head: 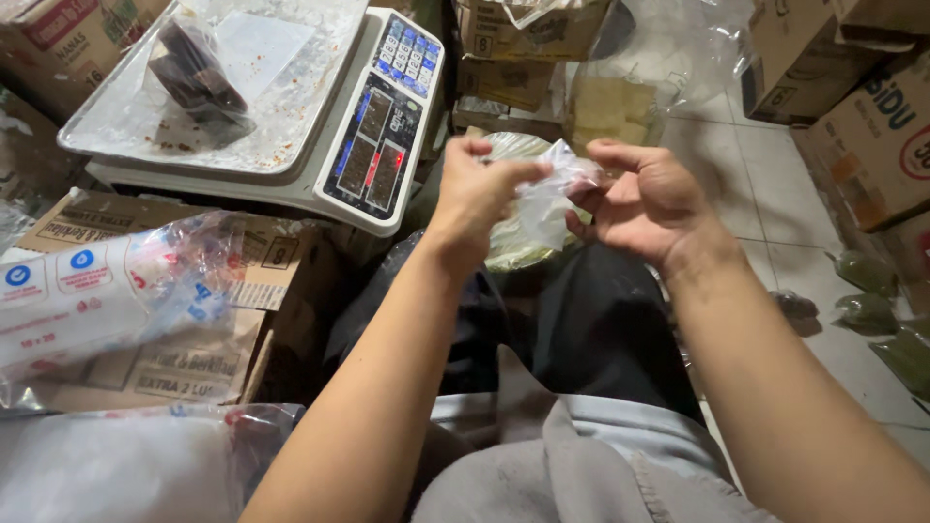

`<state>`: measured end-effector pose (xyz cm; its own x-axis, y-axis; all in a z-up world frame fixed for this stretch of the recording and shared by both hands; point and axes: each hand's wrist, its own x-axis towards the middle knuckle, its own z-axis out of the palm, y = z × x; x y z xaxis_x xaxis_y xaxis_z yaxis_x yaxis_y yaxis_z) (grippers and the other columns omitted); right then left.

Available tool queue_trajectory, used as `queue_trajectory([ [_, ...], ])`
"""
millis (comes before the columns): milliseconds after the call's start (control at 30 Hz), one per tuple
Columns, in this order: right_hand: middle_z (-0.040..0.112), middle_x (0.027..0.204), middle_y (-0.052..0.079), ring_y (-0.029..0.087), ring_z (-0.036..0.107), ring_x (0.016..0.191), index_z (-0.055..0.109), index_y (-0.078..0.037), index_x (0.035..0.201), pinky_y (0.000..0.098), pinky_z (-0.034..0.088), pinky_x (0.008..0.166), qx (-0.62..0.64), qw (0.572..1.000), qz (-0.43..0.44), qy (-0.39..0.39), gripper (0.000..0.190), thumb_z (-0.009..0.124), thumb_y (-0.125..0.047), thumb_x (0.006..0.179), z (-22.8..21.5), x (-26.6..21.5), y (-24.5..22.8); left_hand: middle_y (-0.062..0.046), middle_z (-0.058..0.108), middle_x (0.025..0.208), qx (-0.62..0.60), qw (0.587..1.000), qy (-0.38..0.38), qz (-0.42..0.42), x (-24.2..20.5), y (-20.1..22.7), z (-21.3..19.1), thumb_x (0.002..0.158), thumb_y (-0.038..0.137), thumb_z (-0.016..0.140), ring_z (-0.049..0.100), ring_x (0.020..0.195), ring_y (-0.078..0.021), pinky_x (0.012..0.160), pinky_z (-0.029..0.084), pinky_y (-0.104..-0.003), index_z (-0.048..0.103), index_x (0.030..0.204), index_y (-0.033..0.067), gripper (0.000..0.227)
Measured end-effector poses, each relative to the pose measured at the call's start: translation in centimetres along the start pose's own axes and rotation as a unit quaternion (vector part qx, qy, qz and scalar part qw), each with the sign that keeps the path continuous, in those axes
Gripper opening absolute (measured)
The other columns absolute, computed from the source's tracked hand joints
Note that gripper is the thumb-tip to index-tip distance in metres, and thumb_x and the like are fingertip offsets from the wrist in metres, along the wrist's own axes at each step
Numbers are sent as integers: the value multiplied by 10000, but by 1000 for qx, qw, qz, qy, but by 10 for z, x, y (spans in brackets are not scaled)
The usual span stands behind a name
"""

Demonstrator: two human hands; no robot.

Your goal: The person scoops green mung beans from a large sack into small plastic bags using a blue scoop. They place each bag on a digital scale to check the weight, adjust the contents as needed, and then tie the bags shut before setting them aside.

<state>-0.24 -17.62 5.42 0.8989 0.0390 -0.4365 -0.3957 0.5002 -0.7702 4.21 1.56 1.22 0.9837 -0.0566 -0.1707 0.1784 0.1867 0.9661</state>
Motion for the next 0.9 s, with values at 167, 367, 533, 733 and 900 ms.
queue_trajectory([
  [167, 683, 916, 47, 182, 608, 827, 748, -81, 1050, 396, 485, 765, -340, 932, -126, -24, 224, 669, -46, 843, 19, 23, 6, -95, 608, 811, 277, 920, 104, 256, -13, 31, 0, 736, 14, 703, 664, 747, -231, 661, 539, -367, 503, 979, 62, 319],
  [367, 567, 1021, 130, 178, 570, 892, 830, -140, 1191, 298, 523, 736, -657, 620, -428, 21, 373, 911, -231, 838, 37, 62, 3, -77, 728, 1027, 376, 865, 83, 321, -19, 61, 1, 651, 37, 780, 736, 866, -292, 765, 588, -409, 728, 780, 87, 148],
  [533, 741, 957, -22, 59, 640, 818, 787, -126, 1198, 243, 507, 656, -480, 831, -265, -93, 277, 724, -143, 929, 15, 96, -19, -173, 750, 1040, 546, 817, 104, 154, 2, 74, -29, 852, 119, 728, 731, 1018, -368, 851, 586, -471, 770, 946, 72, 113],
  [733, 741, 1056, 80, 163, 665, 899, 760, -104, 1222, 316, 524, 768, -564, 781, -266, -19, 293, 642, -107, 954, -15, 172, 15, -199, 725, 1083, 643, 764, 38, 35, 24, 53, -40, 743, 122, 729, 708, 1054, -373, 876, 577, -464, 764, 975, 64, 241],
  [900, 759, 1088, 151, 300, 708, 985, 764, -149, 1211, 400, 545, 918, -801, 568, -161, -100, 321, 673, -184, 905, -38, 208, 66, -200, 738, 1093, 670, 739, -46, 45, 40, 13, -38, 795, 146, 653, 717, 1056, -380, 887, 581, -458, 767, 1027, 81, 267],
])
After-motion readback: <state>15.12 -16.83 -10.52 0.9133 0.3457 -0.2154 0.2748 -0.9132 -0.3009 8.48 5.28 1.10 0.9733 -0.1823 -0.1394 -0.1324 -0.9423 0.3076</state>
